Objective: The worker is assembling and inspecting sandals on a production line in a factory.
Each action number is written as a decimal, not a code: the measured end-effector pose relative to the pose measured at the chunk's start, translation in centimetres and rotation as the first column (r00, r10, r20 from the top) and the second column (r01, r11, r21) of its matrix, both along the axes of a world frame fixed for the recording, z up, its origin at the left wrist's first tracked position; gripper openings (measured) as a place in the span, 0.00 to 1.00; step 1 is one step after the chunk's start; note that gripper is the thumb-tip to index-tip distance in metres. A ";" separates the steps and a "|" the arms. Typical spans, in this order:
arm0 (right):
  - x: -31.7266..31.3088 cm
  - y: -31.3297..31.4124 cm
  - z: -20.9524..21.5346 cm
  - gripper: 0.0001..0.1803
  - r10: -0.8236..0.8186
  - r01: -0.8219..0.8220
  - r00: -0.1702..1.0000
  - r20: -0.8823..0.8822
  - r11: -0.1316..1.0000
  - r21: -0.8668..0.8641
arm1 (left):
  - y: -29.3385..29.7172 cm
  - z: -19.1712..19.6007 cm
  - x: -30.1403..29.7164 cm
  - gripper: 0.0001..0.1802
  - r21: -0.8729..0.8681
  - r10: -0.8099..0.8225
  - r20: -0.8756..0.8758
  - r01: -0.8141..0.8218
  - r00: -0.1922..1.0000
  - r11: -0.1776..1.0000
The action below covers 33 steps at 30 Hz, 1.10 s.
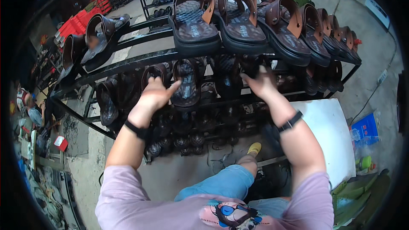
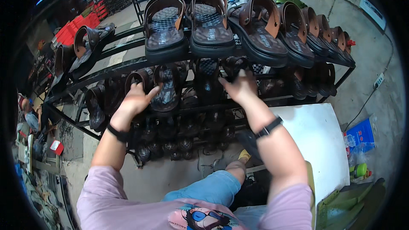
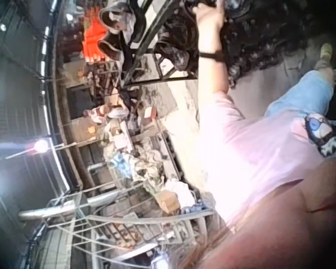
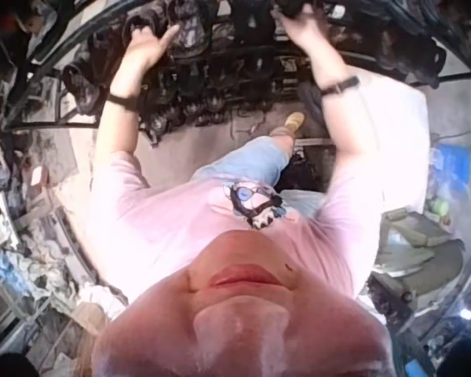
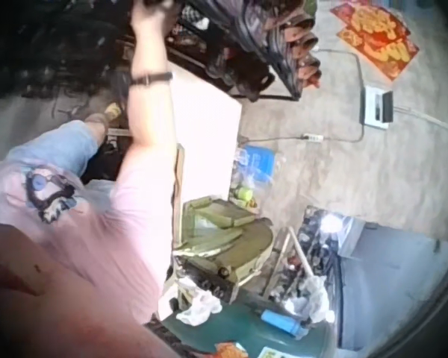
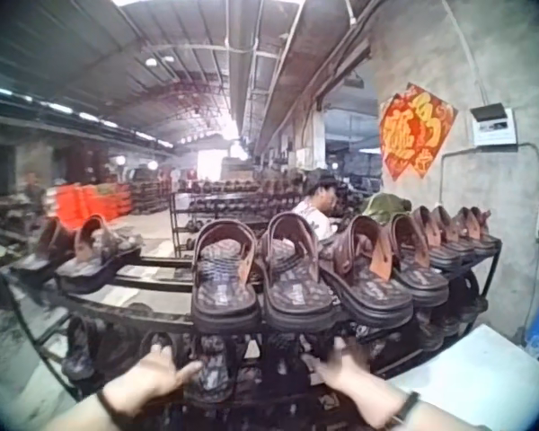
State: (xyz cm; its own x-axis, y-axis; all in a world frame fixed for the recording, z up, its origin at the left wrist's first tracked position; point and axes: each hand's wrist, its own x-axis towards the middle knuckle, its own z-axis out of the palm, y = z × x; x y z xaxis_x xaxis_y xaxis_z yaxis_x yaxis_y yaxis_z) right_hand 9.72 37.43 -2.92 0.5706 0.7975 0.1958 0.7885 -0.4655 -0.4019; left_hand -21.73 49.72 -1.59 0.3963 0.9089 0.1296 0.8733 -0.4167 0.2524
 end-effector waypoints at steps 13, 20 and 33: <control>1.0 -5.6 -3.5 0.15 -0.351 0.360 0.931 -0.099 0.929 0.089 | -0.1 -3.9 9.6 0.21 -0.054 -0.421 0.359 0.469 0.833 0.882; 2.8 -34.6 -11.8 0.14 -0.723 0.613 0.689 -0.050 0.546 0.571 | -22.9 -7.9 24.4 0.19 0.028 -0.844 0.290 0.877 0.451 0.479; 2.4 -45.5 -9.8 0.25 -0.846 0.529 0.522 0.108 0.421 0.737 | -31.5 -9.6 32.7 0.44 0.076 -0.995 0.074 0.994 0.068 0.073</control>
